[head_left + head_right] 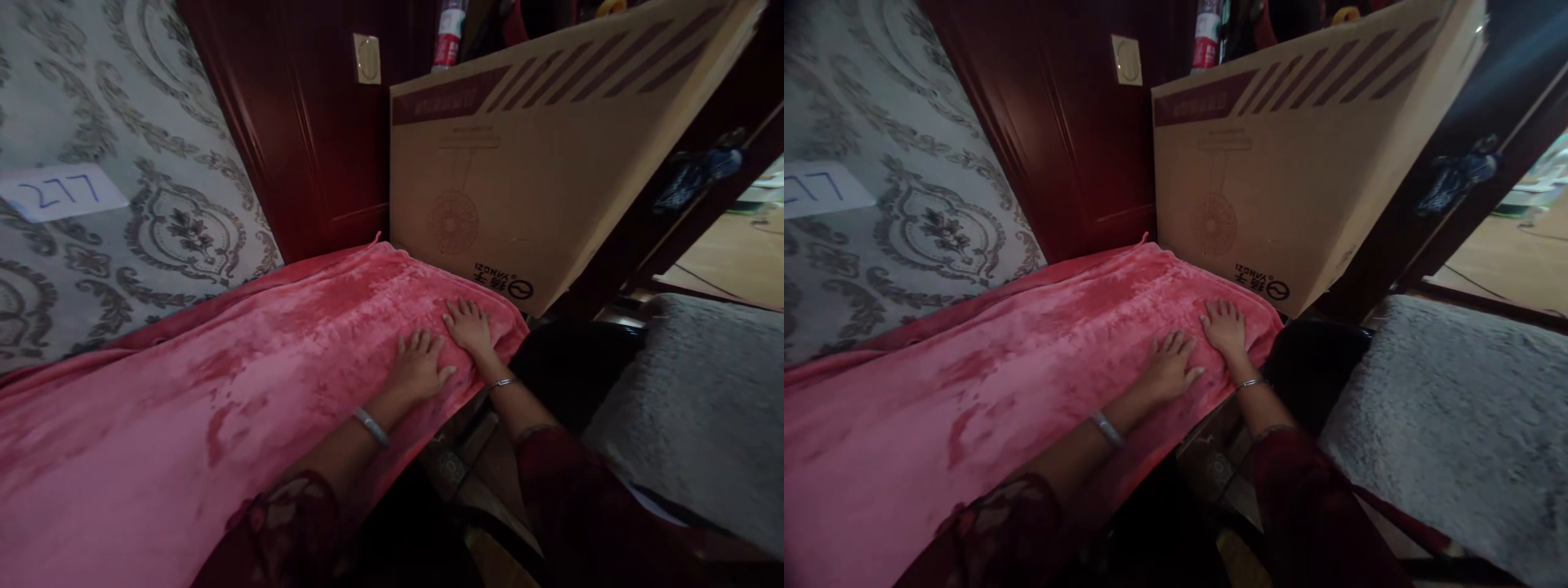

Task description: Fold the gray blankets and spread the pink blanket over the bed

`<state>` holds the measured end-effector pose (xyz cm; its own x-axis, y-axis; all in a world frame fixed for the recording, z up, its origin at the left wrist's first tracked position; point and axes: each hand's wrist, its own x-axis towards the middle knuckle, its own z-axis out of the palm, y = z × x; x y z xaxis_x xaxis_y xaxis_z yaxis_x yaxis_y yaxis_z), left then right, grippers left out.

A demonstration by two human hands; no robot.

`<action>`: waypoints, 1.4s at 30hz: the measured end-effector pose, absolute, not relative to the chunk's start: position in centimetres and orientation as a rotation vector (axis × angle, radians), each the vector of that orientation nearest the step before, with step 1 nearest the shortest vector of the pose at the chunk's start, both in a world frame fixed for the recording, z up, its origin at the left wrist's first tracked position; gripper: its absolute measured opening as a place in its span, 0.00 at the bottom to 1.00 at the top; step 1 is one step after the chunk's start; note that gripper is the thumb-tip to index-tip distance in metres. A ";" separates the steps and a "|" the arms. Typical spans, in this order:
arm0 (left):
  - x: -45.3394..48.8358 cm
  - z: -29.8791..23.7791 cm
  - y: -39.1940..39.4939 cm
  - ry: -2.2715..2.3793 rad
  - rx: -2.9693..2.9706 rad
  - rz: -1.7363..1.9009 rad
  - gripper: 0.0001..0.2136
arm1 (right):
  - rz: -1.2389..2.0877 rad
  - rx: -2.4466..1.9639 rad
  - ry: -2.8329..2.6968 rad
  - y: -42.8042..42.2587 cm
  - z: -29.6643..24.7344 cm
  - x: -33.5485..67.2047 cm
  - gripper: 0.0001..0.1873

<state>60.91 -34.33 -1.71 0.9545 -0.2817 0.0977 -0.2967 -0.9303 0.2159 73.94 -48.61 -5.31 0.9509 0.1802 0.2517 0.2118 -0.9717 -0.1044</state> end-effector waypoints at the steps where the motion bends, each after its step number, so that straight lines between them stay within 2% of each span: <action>1: 60.8 -2.4 -34.6 -0.433 2.877 0.096 0.31 | -0.360 -2.981 -0.300 -48.7 -5.3 74.0 0.31; 5: 58.8 -3.6 -32.2 -0.369 2.902 0.088 0.33 | -0.342 -2.998 -0.297 -48.9 -5.7 74.1 0.32; 11: 50.1 -2.9 -22.8 -0.074 3.031 -0.009 0.33 | -0.357 -2.982 -0.296 -49.0 -6.1 74.1 0.32; 17: 38.3 -2.8 -11.2 0.449 3.229 -0.002 0.30 | -0.373 -2.971 -0.308 -49.1 -6.1 74.2 0.32; 21: 35.3 -2.6 -8.0 0.851 3.260 0.049 0.31 | -0.402 -2.967 -0.309 -49.0 -6.3 74.3 0.33; 23: 36.3 -2.4 -8.6 0.822 3.247 0.094 0.32 | -0.403 -2.973 -0.303 -48.9 -6.3 74.3 0.33; 26: 40.5 -1.7 -11.9 0.482 3.208 0.099 0.30 | -0.416 -2.989 -0.301 -48.8 -6.3 74.2 0.32; 33: 55.6 -0.2 -23.9 -0.302 2.984 -0.159 0.30 | -0.399 -2.995 -0.278 -48.5 -5.8 73.9 0.31; 38: 62.5 -1.8 -29.4 -0.393 2.910 -0.077 0.30 | -0.381 -2.990 -0.283 -48.4 -5.5 73.8 0.30; 42: 63.9 -2.8 -27.8 -0.271 2.964 0.040 0.29 | -0.411 -2.986 -0.286 -48.5 -5.8 73.8 0.30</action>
<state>63.90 -27.76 -2.76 0.9832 -0.1778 0.0415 -0.1822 -0.9700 0.1611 73.84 -48.46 -5.78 0.9455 0.1704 0.2774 0.2013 -0.9757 -0.0868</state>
